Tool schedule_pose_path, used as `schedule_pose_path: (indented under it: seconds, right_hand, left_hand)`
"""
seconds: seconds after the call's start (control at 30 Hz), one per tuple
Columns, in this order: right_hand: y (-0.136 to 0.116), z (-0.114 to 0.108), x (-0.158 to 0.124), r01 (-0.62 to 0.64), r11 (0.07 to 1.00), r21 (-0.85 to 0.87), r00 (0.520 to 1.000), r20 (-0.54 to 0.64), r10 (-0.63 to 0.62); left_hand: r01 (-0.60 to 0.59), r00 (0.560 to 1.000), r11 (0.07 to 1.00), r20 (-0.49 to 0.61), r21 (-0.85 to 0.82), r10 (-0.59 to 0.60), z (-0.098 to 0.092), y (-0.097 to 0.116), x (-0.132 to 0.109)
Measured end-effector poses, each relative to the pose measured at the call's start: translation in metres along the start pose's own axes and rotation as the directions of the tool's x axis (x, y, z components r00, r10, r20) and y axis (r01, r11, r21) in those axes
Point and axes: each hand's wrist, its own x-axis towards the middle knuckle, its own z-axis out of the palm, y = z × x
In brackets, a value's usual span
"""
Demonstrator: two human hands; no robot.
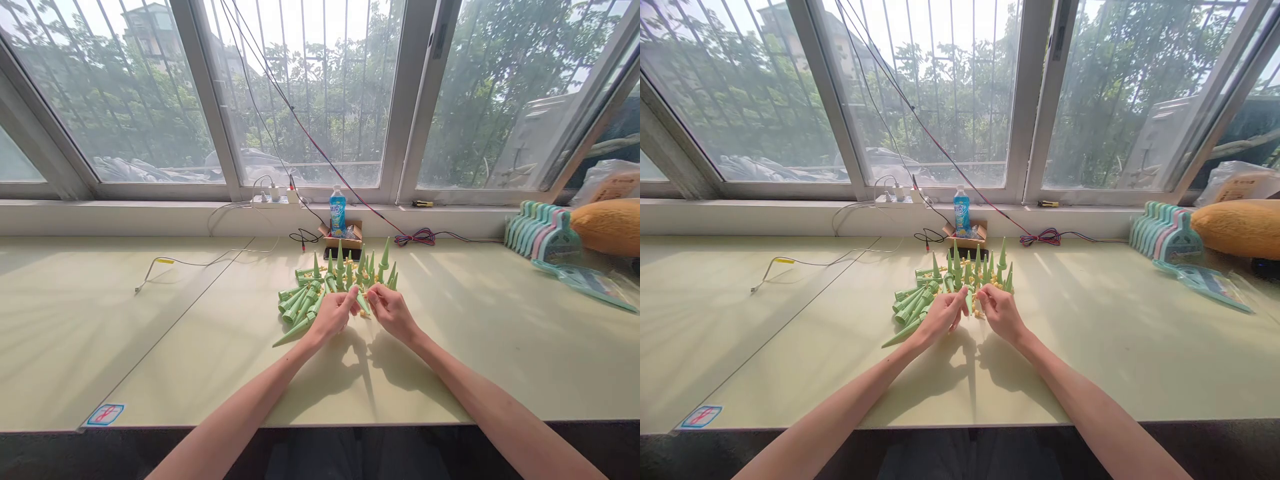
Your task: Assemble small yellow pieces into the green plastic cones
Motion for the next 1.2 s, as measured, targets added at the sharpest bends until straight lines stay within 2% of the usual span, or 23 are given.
schedule_pose_path:
  seconds: [0.43, 0.77, 1.07, 1.2]
  right_hand:
    - [0.004, 0.001, 0.000, -0.042, 0.999, -0.027, 0.999, -0.005, 0.042]
    - [0.007, 0.002, 0.001, -0.072, 0.997, -0.009, 0.997, -0.002, 0.072]
    - [0.006, 0.002, 0.002, -0.111, 0.994, 0.015, 0.994, 0.009, 0.111]
    - [0.005, 0.002, 0.003, -0.127, 0.991, 0.034, 0.992, 0.026, 0.126]
  left_hand:
    - [-0.053, 0.995, 0.998, 0.082, -0.020, 0.055, -0.002, -0.005, 0.000]
    - [-0.117, 0.990, 0.993, 0.077, -0.010, 0.118, -0.003, 0.003, -0.002]
    - [-0.217, 0.976, 0.976, 0.022, -0.008, 0.217, -0.003, -0.007, 0.002]
    - [-0.270, 0.963, 0.961, 0.011, 0.058, 0.270, -0.003, -0.012, 0.002]
